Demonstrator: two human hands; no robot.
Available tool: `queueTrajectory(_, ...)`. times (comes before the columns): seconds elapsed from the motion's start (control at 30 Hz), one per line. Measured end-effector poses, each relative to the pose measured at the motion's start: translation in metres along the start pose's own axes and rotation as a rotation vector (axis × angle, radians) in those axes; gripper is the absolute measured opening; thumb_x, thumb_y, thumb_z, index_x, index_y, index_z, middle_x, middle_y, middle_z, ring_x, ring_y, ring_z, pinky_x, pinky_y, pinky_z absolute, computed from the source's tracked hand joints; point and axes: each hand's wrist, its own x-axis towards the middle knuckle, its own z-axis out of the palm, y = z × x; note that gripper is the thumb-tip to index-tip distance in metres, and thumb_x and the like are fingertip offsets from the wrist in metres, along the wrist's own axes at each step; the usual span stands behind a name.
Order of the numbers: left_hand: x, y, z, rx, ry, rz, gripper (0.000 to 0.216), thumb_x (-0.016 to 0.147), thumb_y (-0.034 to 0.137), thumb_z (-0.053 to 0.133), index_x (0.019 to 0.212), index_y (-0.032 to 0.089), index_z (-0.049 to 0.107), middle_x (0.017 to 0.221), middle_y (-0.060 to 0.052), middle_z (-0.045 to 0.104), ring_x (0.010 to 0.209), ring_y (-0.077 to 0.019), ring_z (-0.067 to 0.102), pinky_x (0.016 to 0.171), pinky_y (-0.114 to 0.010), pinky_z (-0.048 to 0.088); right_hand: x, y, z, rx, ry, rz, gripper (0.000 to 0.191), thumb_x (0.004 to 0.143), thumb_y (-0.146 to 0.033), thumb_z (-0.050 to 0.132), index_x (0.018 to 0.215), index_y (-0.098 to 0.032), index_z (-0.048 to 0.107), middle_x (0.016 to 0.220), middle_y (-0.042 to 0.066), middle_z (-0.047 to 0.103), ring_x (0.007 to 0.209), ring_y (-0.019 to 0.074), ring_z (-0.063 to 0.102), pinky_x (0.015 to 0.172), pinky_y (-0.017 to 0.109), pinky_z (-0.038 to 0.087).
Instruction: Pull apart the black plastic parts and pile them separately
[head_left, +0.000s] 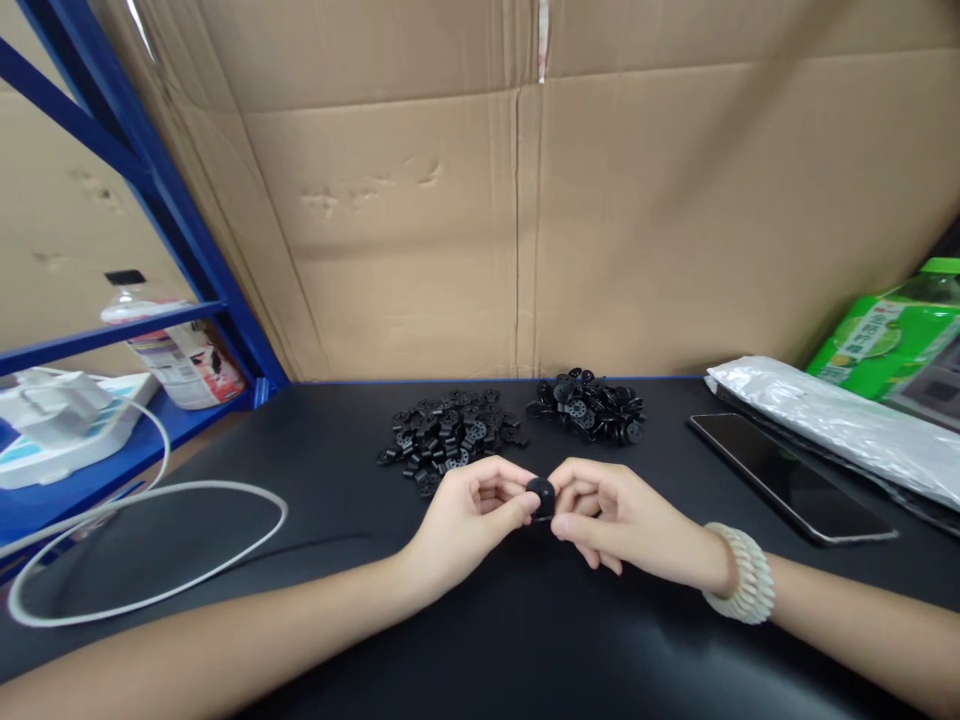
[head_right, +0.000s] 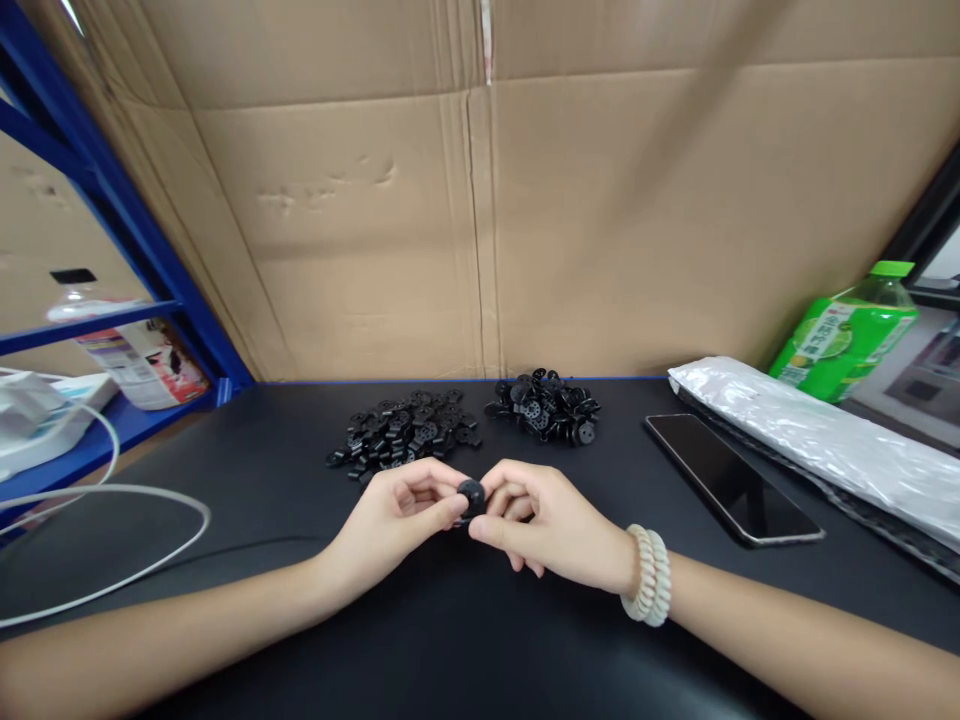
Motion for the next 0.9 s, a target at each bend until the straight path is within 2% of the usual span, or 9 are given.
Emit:
queueTrajectory(0.13, -0.0023, 0.0044, 0.001, -0.023, -0.052, 0.022, 0.02, 0.08, 0.031, 0.066, 0.082, 0.01, 0.069, 0.065, -0.001, 0.064, 0.062, -0.0112, 0.059, 0.063, -0.023, 0.049, -0.0006, 0.0002, 0.0041, 0.088, 0.027, 0.007, 0.032, 0.085, -0.045, 0.06, 0.077, -0.015, 0.051, 0.062, -0.003, 0.058, 0.041, 0.005, 0.052, 0.034, 0.013, 0.039)
queueTrajectory(0.2, -0.0033, 0.0041, 0.0016, -0.043, -0.073, 0.008, 0.018, 0.077, 0.028, 0.07, 0.081, 0.011, 0.069, 0.066, 0.0, 0.065, 0.063, -0.0108, 0.059, 0.063, -0.023, 0.049, 0.0002, 0.0021, 0.005, 0.125, 0.029, 0.015, 0.034, 0.084, -0.047, 0.06, 0.074, -0.015, 0.05, 0.058, -0.003, 0.057, 0.039, 0.005, 0.051, 0.034, 0.013, 0.038)
queueTrajectory(0.33, -0.0035, 0.0005, 0.0027, -0.089, -0.078, -0.032, 0.019, 0.069, 0.023, 0.076, 0.081, 0.01, 0.069, 0.068, 0.0, 0.066, 0.062, -0.0104, 0.059, 0.062, -0.022, 0.048, 0.002, 0.0045, 0.0053, 0.145, 0.031, 0.029, 0.037, 0.08, -0.047, 0.065, 0.071, -0.015, 0.05, 0.057, -0.003, 0.058, 0.038, 0.0045, 0.049, 0.033, 0.013, 0.035)
queueTrajectory(0.7, -0.0038, 0.0008, 0.006, -0.125, -0.026, -0.108, 0.02, 0.063, 0.027, 0.079, 0.067, 0.01, 0.069, 0.059, 0.0, 0.064, 0.049, -0.0078, 0.053, 0.052, -0.021, 0.044, 0.0002, 0.0042, 0.008, 0.096, 0.013, 0.006, 0.041, 0.083, -0.051, 0.06, 0.067, -0.015, 0.048, 0.057, -0.002, 0.057, 0.038, 0.0023, 0.041, 0.036, 0.015, 0.026)
queueTrajectory(0.83, -0.0052, 0.0006, 0.0057, -0.084, -0.024, -0.101, 0.018, 0.066, 0.028, 0.076, 0.07, 0.011, 0.069, 0.059, 0.0, 0.064, 0.049, -0.0088, 0.053, 0.052, -0.021, 0.044, -0.0014, 0.0039, 0.0089, 0.05, 0.045, -0.011, 0.038, 0.084, -0.047, 0.062, 0.067, -0.015, 0.048, 0.058, -0.003, 0.056, 0.04, 0.0027, 0.041, 0.039, 0.015, 0.028)
queueTrajectory(0.9, -0.003, 0.007, -0.0011, 0.015, -0.016, -0.028, 0.017, 0.071, 0.028, 0.071, 0.075, 0.012, 0.07, 0.063, -0.002, 0.066, 0.053, -0.011, 0.056, 0.055, -0.023, 0.046, -0.002, 0.0028, 0.0074, 0.05, 0.035, 0.008, 0.036, 0.085, -0.048, 0.058, 0.072, -0.015, 0.05, 0.06, -0.002, 0.056, 0.041, 0.0037, 0.042, 0.039, 0.016, 0.03)
